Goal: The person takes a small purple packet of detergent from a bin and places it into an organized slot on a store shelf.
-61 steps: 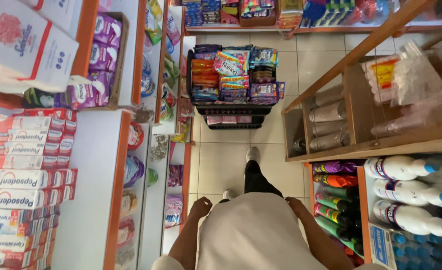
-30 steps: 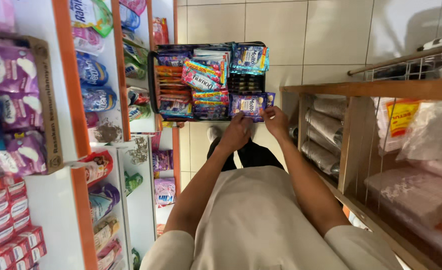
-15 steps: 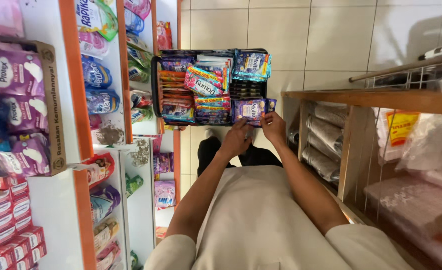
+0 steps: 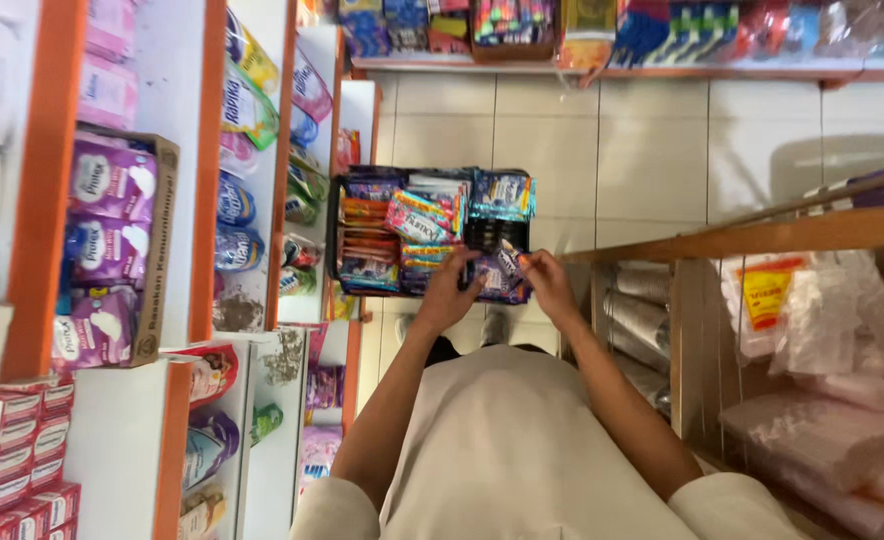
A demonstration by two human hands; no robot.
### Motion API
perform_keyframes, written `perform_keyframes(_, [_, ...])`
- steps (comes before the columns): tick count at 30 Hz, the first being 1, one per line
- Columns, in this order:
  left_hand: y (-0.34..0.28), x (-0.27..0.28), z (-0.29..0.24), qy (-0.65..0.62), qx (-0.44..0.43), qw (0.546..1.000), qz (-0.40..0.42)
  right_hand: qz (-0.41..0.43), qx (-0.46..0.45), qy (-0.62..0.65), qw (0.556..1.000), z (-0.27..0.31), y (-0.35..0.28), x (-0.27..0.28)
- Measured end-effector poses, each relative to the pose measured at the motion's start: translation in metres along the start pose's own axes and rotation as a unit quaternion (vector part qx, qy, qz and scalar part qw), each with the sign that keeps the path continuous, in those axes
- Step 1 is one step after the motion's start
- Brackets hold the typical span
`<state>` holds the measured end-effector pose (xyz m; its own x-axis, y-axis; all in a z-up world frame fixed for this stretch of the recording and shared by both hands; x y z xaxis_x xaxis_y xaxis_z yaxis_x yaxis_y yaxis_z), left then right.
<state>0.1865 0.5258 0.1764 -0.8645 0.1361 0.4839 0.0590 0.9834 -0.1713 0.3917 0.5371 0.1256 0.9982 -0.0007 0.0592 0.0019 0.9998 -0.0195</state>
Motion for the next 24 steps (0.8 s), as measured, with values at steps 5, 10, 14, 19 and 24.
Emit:
perform_keyframes(5, [-0.001,0.035,-0.069,-0.185,0.024,0.980,0.065,0.011,-0.062,0.167,0.984,0.096,0.023,-0.007])
perform_keyframes(10, [0.006,0.034,-0.079,-0.340,0.023,0.931,0.130,0.032,-0.010,0.169,0.985,0.164,0.036,-0.009])
perform_keyframes(14, [0.000,0.040,-0.096,-0.361,0.007,0.931,0.053,0.059,0.046,0.083,0.994,0.207,0.019,-0.016])
perform_keyframes(19, [-0.011,0.038,-0.094,-0.352,0.009,0.936,0.026,0.077,0.090,0.041,0.992,0.212,0.011,-0.016])
perform_keyframes(24, [-0.037,0.046,-0.121,-0.360,0.019,0.932,0.042,0.084,0.108,0.055,0.989,0.239,-0.008,-0.022])
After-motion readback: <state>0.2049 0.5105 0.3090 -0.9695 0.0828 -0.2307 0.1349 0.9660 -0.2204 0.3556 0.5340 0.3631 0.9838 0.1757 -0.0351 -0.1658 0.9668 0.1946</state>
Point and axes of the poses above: each hand's wrist, its own y-axis towards the middle knuckle, its own x-axis out of the back of the hand, z = x × y, the point moved 2 cm from there along y, towards the middle knuckle, and after that the axes turned 11 degrees about x, right-handed, at the moved point
